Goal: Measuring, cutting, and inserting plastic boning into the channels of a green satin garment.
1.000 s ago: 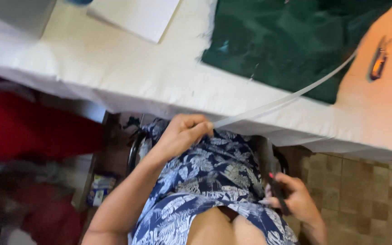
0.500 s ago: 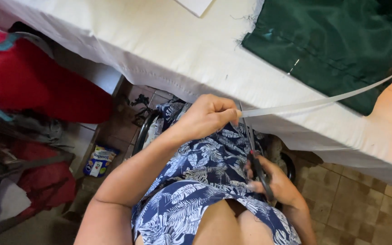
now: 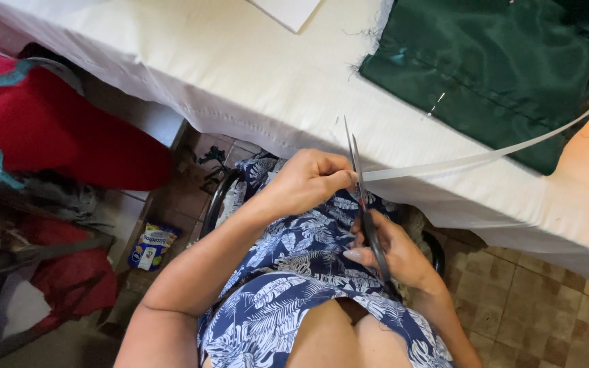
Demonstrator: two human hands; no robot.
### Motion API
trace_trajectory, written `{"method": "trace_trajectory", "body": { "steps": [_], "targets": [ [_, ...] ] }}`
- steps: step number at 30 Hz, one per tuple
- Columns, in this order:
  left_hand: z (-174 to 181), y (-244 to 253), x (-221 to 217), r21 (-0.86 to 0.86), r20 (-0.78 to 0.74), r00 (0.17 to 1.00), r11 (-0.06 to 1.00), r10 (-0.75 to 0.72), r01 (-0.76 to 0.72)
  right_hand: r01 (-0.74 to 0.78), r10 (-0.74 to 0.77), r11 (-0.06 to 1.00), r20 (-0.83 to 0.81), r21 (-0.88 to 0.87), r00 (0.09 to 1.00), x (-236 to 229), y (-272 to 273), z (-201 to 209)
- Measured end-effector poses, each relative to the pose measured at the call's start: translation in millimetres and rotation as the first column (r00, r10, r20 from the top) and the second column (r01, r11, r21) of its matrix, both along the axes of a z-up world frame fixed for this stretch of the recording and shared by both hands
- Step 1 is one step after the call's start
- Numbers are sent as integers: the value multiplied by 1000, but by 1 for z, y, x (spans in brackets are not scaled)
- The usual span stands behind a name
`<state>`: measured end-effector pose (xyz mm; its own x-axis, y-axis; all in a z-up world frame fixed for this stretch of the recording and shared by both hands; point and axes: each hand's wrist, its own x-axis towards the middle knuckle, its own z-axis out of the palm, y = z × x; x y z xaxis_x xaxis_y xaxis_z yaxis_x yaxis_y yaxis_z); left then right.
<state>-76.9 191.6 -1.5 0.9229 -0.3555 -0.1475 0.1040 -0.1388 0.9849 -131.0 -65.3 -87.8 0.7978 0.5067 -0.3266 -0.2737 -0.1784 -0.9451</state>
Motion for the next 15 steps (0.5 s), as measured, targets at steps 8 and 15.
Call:
{"method": "trace_trajectory", "body": {
  "steps": [8, 15],
  "targets": [
    [2, -3, 2, -4, -18, 1000, 1000, -4, 4, 56, -55, 998, 15, -28, 998, -7, 10, 0],
    [1, -3, 3, -40, -34, 999, 999, -8, 7, 115, -111, 992, 85, -44, 990, -2, 20, 4]
  ]
}}
